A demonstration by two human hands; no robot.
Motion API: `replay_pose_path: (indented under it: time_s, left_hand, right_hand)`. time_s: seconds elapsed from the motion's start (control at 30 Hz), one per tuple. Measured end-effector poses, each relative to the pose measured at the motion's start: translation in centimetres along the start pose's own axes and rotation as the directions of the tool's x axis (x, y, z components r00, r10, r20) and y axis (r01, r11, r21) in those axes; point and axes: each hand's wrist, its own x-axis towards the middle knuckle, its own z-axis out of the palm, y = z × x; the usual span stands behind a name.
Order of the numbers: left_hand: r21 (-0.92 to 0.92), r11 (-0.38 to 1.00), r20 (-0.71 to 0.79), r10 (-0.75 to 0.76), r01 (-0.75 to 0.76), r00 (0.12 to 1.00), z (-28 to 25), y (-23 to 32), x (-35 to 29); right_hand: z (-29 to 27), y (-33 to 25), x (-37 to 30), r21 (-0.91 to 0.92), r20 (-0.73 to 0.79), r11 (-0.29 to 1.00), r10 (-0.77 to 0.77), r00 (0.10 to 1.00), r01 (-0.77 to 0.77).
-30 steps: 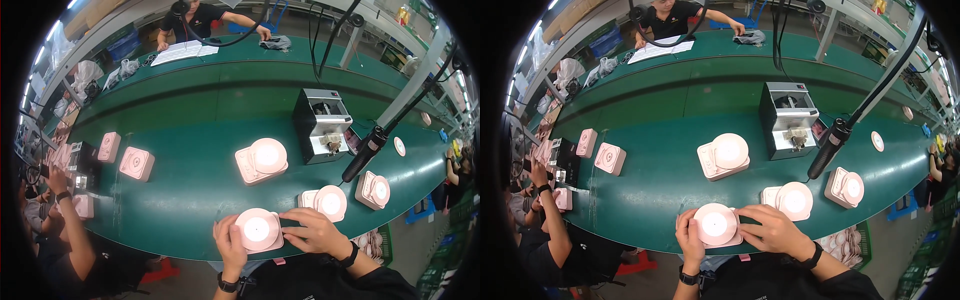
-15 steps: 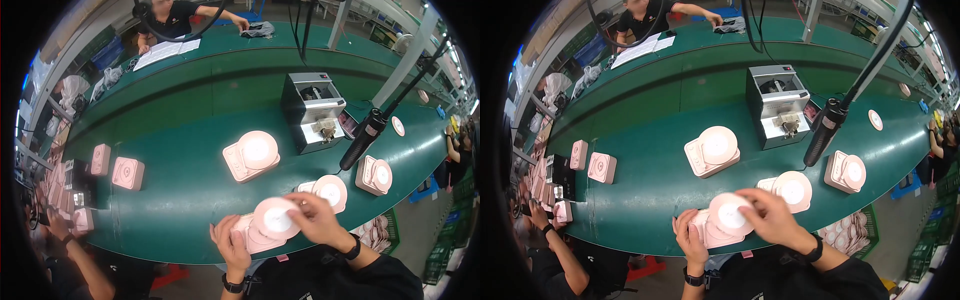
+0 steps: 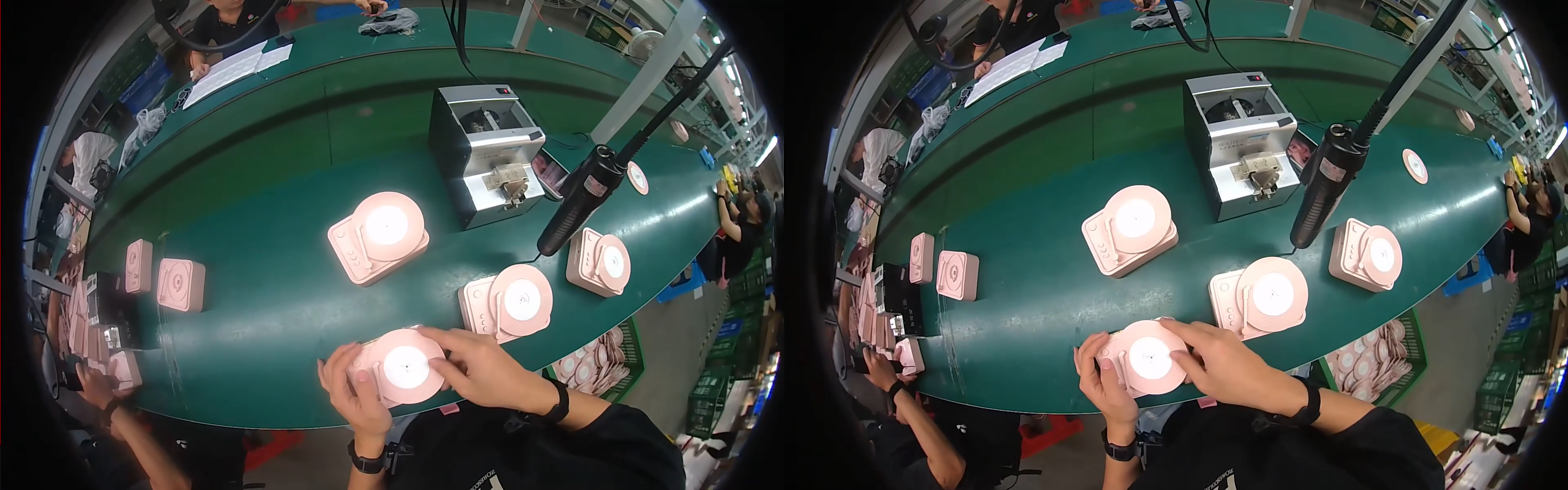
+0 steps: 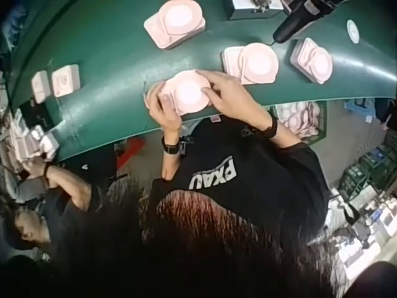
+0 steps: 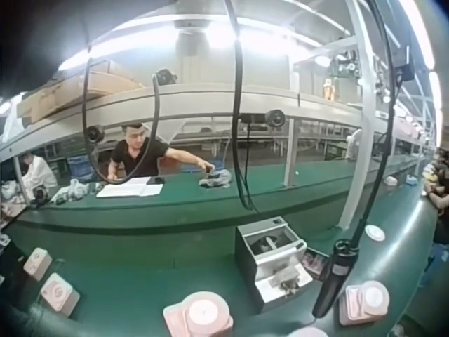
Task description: The person reaches into a bin to retrieve a stack of discs, places them on the table, and then fits a disc onto a pink base. They use a power screwdriver to fasten the disc to the base and repeat the process for several units.
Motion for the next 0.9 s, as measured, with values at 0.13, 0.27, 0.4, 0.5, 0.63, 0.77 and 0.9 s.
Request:
replay_pose_path:
  time_s: [0.13,0.27,0.4,0.5,0.63,0.77,0.9]
  left_hand:
    - [-0.028,1.0,0.0,-0.014,0.014,1.0,0.0,0.0,-0.2]
    - [-0.022,1.0,0.007,-0.014,0.014,1.0,-0.2,0.1,-0.4]
    - [-0.022,0.999,0.003,-0.028,0.028,1.0,-0.2,0.3,-0.3]
    - [0.018,1.0,0.014,-0.013,0.013,1.0,-0.3,0.3,-0.2]
    - [0.002,1.0,-0.004,0.0,0.0,1.0,-0.8,0.7,-0.3]
    - [0.216,0.934,0.367,0.193,-0.285,0.91,-1.8,5.4,0.9]
    - [0.365,0.817,0.519,0.22,-0.447,0.826,-1.1,4.9,0.4]
  right_hand:
    - [0.0,-1.5,-0.4,-0.312,0.072,0.948,-0.045,0.996,0.065]
    - [0.4,-0.2,-0.1,-0.556,0.099,0.76,-0.34,0.935,0.335]
    - [0.5,0.4,-0.3,-0.603,0.11,0.699,-0.404,0.908,0.384]
    - [-0.4,-0.1,-1.2,-0.626,0.075,0.672,-0.453,0.888,0.395]
    - [-6.3,-1.1,-3.8,-0.501,0.015,0.744,-0.504,0.864,0.443]
    - [-15.2,-1.7,-4.8,-0.809,-0.335,0.575,-0.622,0.708,0.122]
    - [-25.7,2.1,-4.8,-0.787,-0.594,0.597,-0.661,0.46,-0.158]
